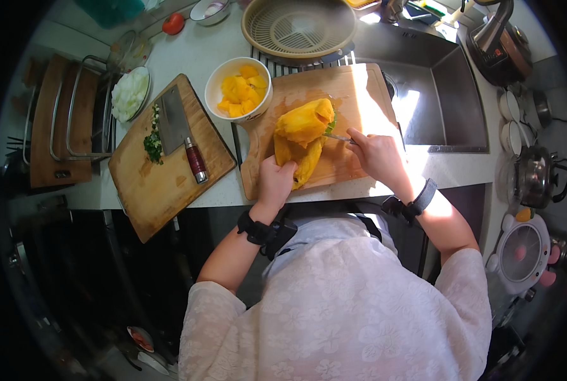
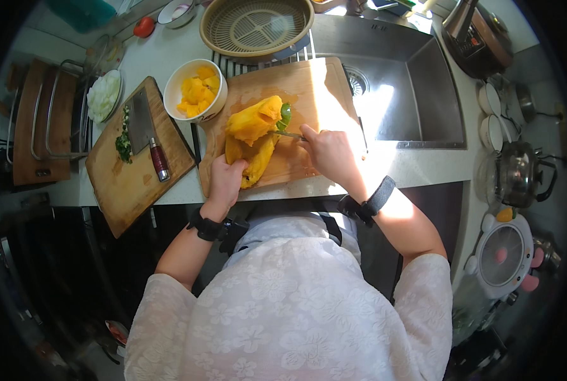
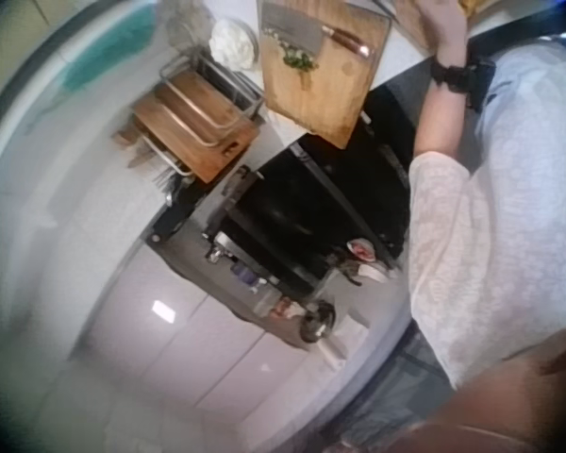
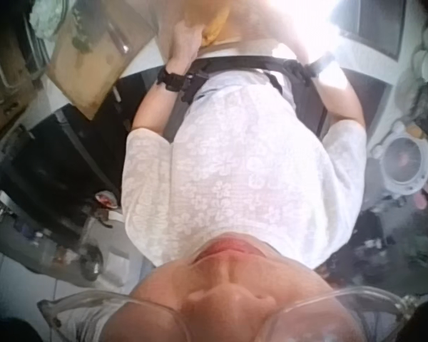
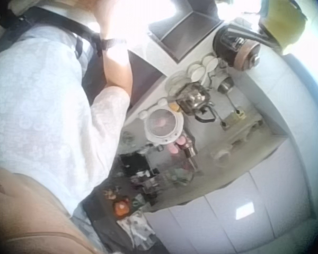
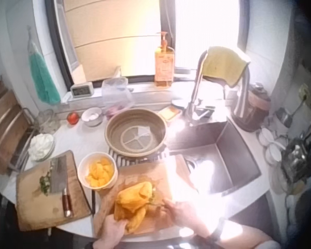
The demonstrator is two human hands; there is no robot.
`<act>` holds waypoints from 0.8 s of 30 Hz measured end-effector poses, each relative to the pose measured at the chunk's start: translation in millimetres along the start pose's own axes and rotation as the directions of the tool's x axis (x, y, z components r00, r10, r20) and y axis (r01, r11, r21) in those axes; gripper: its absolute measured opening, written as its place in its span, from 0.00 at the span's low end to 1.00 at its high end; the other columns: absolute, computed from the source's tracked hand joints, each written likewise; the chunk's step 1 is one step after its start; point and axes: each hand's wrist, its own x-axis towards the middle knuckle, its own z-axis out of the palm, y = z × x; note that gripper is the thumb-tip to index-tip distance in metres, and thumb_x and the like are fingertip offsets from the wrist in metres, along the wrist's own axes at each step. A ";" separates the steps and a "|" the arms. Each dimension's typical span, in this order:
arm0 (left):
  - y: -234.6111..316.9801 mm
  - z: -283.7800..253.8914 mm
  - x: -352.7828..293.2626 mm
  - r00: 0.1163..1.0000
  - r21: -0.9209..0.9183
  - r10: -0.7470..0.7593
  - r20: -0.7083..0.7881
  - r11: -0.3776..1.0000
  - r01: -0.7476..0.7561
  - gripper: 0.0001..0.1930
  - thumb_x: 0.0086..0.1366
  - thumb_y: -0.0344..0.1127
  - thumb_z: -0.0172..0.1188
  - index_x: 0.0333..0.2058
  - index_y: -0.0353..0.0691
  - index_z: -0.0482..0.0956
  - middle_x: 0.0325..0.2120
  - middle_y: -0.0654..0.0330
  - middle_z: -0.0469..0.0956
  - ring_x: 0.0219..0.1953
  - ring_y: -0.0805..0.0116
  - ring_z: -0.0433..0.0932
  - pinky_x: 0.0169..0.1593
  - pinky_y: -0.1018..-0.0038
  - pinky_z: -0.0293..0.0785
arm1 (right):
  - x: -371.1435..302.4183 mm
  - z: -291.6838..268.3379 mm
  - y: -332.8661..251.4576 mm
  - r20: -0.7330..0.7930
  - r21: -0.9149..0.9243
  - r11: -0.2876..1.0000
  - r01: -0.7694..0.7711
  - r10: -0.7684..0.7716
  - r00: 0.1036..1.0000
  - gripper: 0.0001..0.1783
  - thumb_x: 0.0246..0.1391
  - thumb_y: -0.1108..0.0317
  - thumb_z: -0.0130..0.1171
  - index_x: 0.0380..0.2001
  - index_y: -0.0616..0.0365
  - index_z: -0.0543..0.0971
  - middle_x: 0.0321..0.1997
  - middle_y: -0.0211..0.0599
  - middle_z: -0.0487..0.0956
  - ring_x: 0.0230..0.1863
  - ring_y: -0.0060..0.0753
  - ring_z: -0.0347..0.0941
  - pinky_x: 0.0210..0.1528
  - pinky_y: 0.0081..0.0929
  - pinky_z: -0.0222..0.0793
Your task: Preparing and peeling a mango on a cutting board using a knife.
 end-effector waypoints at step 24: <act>53.4 -7.4 -34.0 0.827 0.895 0.504 0.248 0.206 -0.395 0.43 0.40 0.31 0.66 0.55 0.37 0.52 0.53 0.46 0.55 0.50 0.50 0.62 0.51 0.66 0.63 | -1.7 -4.8 1.4 -0.026 -0.243 0.968 0.068 -0.077 0.997 0.11 0.46 0.64 0.53 0.33 0.54 0.68 0.15 0.31 0.67 0.16 0.29 0.67 0.18 0.26 0.59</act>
